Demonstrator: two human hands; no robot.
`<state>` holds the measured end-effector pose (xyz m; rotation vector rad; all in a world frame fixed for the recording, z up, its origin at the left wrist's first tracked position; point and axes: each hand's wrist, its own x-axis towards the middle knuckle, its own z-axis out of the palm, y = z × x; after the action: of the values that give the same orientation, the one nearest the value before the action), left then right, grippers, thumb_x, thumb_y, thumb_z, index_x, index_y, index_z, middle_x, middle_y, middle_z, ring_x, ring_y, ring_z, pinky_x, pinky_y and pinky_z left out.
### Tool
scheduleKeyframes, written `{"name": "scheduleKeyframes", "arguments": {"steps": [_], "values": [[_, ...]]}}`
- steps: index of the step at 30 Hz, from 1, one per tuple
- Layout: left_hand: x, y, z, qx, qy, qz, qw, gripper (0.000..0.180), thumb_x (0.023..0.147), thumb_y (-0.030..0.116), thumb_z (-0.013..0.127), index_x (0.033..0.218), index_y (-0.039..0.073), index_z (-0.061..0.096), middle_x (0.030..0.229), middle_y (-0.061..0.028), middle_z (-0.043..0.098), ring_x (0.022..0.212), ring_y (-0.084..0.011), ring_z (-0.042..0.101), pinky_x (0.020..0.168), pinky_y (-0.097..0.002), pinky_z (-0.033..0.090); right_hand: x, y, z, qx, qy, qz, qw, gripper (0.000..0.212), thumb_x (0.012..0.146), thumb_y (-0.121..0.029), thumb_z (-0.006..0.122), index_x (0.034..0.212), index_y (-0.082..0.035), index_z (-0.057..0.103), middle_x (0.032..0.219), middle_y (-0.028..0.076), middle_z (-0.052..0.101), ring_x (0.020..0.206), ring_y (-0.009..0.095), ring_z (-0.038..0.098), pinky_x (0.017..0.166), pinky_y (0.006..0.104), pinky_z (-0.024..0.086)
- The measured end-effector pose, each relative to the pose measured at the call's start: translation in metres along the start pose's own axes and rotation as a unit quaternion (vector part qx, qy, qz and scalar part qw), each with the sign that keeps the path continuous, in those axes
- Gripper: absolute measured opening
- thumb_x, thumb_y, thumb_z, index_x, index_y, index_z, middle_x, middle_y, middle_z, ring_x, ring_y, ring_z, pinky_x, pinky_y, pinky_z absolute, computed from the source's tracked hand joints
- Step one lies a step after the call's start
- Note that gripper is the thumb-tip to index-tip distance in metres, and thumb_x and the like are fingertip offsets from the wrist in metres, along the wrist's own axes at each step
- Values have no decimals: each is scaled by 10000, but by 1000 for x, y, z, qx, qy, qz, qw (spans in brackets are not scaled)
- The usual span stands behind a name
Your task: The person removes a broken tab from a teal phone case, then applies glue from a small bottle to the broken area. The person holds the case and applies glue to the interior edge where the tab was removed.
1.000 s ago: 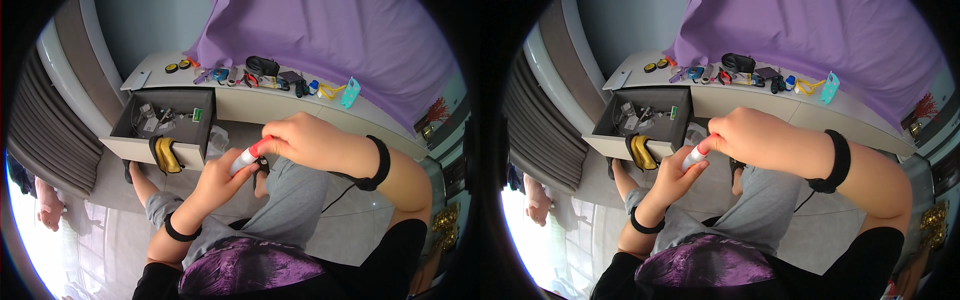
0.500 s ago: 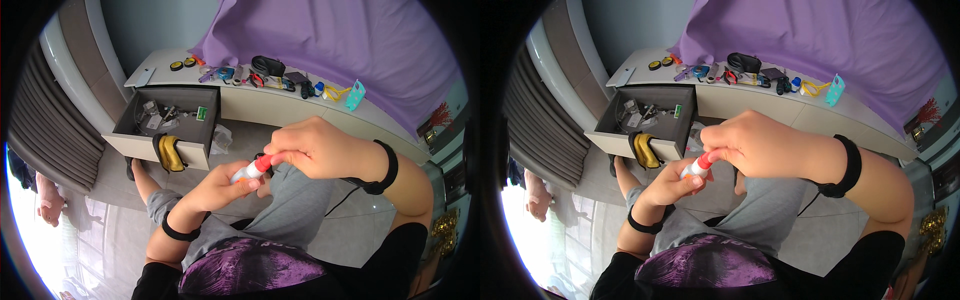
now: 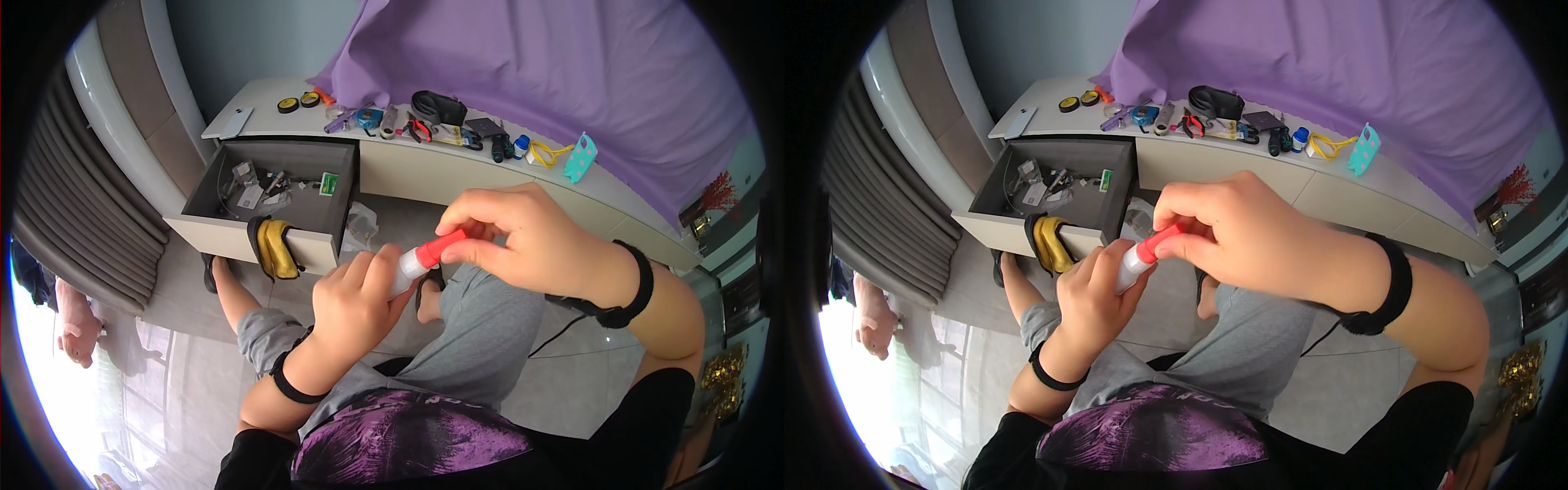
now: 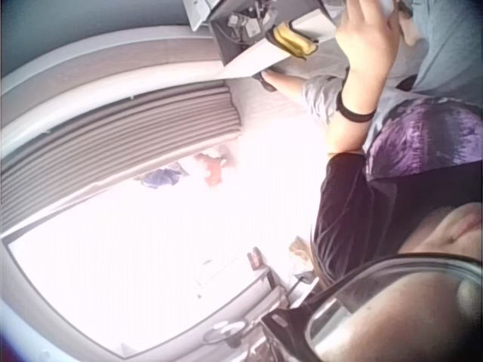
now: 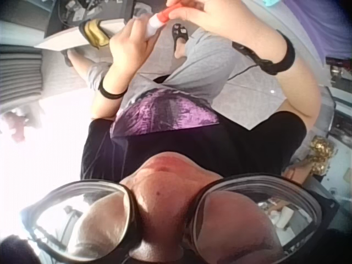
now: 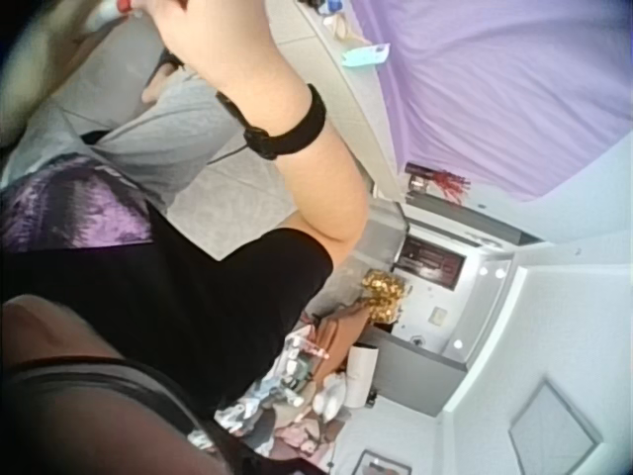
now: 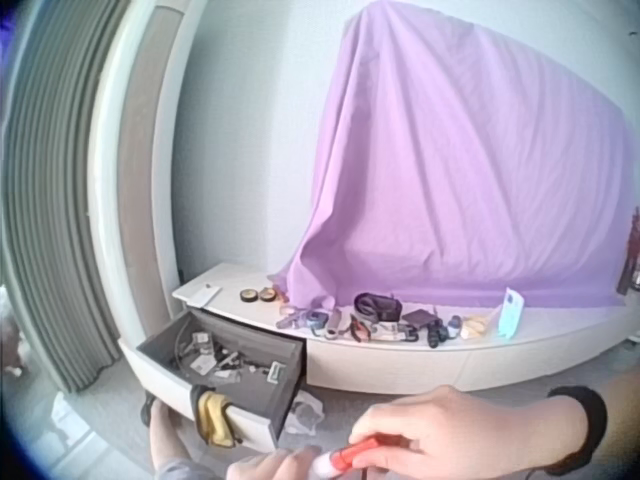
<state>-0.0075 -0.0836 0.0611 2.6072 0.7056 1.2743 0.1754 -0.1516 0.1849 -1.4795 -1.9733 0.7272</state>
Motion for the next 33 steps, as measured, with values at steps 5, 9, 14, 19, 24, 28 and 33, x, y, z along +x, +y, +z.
{"name": "scheduleKeyframes", "arguments": {"steps": [5, 9, 14, 19, 24, 28, 33], "values": [[4, 0, -7, -43, -11, 16, 999, 339, 767, 256, 738, 981, 46, 578, 676, -87, 597, 534, -253, 593, 482, -335, 459, -1, -16, 8, 31, -25, 143, 989, 55, 890, -46, 564, 883, 7, 552, 668, 73, 589, 536, 176, 624, 481, 264, 436], [4, -2, -19, -310, -168, -110, 929, 306, 826, 309, 696, 953, 45, 605, 636, -86, 608, 503, -227, 597, 490, -328, 453, -2, -14, 2, -5, -60, 100, 993, 100, 837, 29, 591, 933, 3, 593, 770, 78, 644, 633, 134, 599, 552, 256, 456], [9, -13, -31, -561, -336, -247, 715, 285, 854, 250, 673, 986, 4, 616, 694, -11, 583, 592, -87, 529, 537, -233, 415, 0, -1, 1, -59, -62, -158, 984, 68, 867, 47, 499, 868, 20, 561, 840, 117, 614, 724, 197, 657, 558, 288, 546], [6, -11, -26, -537, -293, -190, 768, 269, 882, 293, 651, 955, 35, 627, 623, 5, 565, 511, -110, 517, 488, -259, 397, 4, -3, -2, -23, -67, -183, 981, 35, 857, 13, 550, 880, 19, 576, 879, 116, 628, 736, 201, 657, 581, 285, 544], [0, 0, -14, -203, -78, -70, 973, 287, 803, 289, 719, 882, 39, 600, 635, -87, 586, 491, -246, 574, 460, -335, 433, 0, -21, -2, -19, -67, 132, 989, 87, 826, -19, 632, 910, -9, 610, 792, 58, 647, 700, 171, 631, 579, 286, 484], [2, -1, -16, -145, -68, -28, 987, 286, 776, 224, 740, 929, 24, 604, 639, -89, 599, 545, -236, 604, 502, -319, 455, -2, -25, 1, 9, -66, 157, 985, 57, 844, -51, 626, 871, -18, 589, 678, 54, 621, 582, 173, 610, 513, 282, 441], [2, -6, -32, -445, -282, -173, 832, 276, 838, 221, 684, 968, -13, 614, 667, -52, 618, 610, -135, 611, 546, -255, 457, -3, -12, 3, -65, -57, -21, 996, 109, 811, -20, 643, 909, -19, 593, 725, 83, 615, 626, 216, 609, 530, 307, 448]]}}
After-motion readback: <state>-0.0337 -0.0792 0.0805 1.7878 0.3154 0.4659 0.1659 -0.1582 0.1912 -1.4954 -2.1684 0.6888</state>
